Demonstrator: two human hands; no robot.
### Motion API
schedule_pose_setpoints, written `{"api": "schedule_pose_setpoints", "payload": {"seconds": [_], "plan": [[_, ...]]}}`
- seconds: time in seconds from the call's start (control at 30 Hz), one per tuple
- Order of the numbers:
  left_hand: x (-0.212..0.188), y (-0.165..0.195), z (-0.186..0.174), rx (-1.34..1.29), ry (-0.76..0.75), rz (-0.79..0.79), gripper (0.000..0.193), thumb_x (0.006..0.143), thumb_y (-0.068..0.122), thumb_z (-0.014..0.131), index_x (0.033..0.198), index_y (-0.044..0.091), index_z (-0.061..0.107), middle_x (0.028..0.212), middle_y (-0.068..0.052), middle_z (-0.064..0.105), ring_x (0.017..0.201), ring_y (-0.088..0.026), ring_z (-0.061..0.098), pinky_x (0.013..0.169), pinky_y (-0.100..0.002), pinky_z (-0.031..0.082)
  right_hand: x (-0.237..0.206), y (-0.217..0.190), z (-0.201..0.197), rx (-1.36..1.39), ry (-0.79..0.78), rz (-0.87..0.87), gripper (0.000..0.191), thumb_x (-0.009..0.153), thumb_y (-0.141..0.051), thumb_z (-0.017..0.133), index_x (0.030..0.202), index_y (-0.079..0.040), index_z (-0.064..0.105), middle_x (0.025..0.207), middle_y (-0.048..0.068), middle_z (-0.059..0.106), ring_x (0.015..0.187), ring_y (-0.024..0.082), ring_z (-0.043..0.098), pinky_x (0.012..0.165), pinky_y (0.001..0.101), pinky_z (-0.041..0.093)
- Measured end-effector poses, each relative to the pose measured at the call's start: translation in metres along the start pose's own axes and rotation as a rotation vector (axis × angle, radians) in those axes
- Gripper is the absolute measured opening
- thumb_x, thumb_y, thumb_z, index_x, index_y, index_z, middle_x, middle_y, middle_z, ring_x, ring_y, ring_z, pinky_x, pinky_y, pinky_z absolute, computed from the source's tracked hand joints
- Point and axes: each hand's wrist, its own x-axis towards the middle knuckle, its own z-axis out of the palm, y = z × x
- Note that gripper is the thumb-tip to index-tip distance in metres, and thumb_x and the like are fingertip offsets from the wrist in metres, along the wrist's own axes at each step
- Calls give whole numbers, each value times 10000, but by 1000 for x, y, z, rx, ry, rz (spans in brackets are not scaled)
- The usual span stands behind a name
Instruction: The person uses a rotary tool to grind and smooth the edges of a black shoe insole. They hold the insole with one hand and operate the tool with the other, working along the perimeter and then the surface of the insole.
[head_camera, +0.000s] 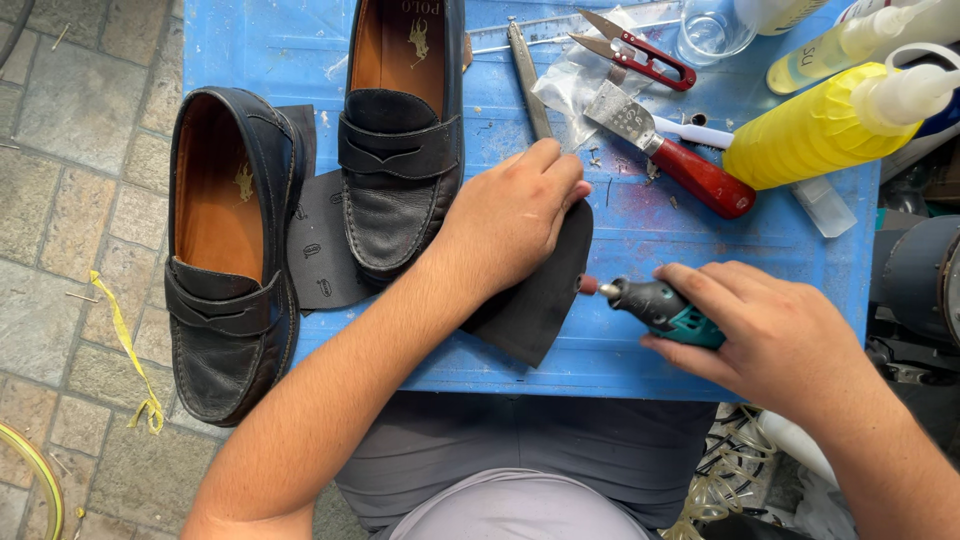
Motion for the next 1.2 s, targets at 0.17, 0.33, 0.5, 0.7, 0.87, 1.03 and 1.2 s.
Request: {"api": "schedule_pose_setpoints", "payload": {"seconds": [0.17,0.33,0.5,0.7,0.87,1.03,1.2], "plan": [[-6,27,-32,144,220,151,152,932,93,612,1080,60,603,1041,-108,589,971,-328,678,809,-427,559,-16,12,-7,96,97,126,636,689,-367,858,1227,-79,676,1010,124,729,848,308,713,713,391,564],[-68,77,-57,393,-233,-734,569,916,614,641,881,47,608,657,-141,677,596,-356,717,478,-425,556,-26,25,-6,175,102,239,665,685,-332,869,1270,-87,671,1027,135,739,880,300,732,774,382,574],[-84,74,-48,204,-308,-906,674,776,687,753,901,51,569,590,-101,669,580,-278,728,478,-383,561,-33,30,-2,158,98,259,687,692,-330,880,1290,-70,664,1035,146,743,878,297,741,755,375,577],[-87,81,-55,-38,33,-709,480,777,326,835,980,36,511,841,-135,658,719,-251,716,618,-374,580,-45,33,-7,210,146,267,690,690,-298,877,1307,-77,660,1029,131,742,858,265,746,760,362,579],[-76,75,-75,-249,102,-487,245,908,-22,636,1113,23,509,999,-155,650,891,-291,724,769,-383,584,-54,39,-7,232,146,260,691,678,-292,879,1300,-85,660,1034,116,751,860,251,752,753,352,580],[-25,29,-83,-291,8,-125,251,906,-122,516,1074,39,610,1048,-157,673,984,-351,684,848,-398,554,-56,36,-9,244,132,258,688,667,-291,890,1284,-86,664,1034,110,749,854,244,753,752,347,582],[22,4,-39,-174,-107,3,157,845,-22,594,933,83,671,933,-104,711,966,-323,697,845,-427,551,-40,28,-11,172,64,126,675,651,-360,881,1238,-96,679,1054,110,749,852,288,735,734,364,584]]}}
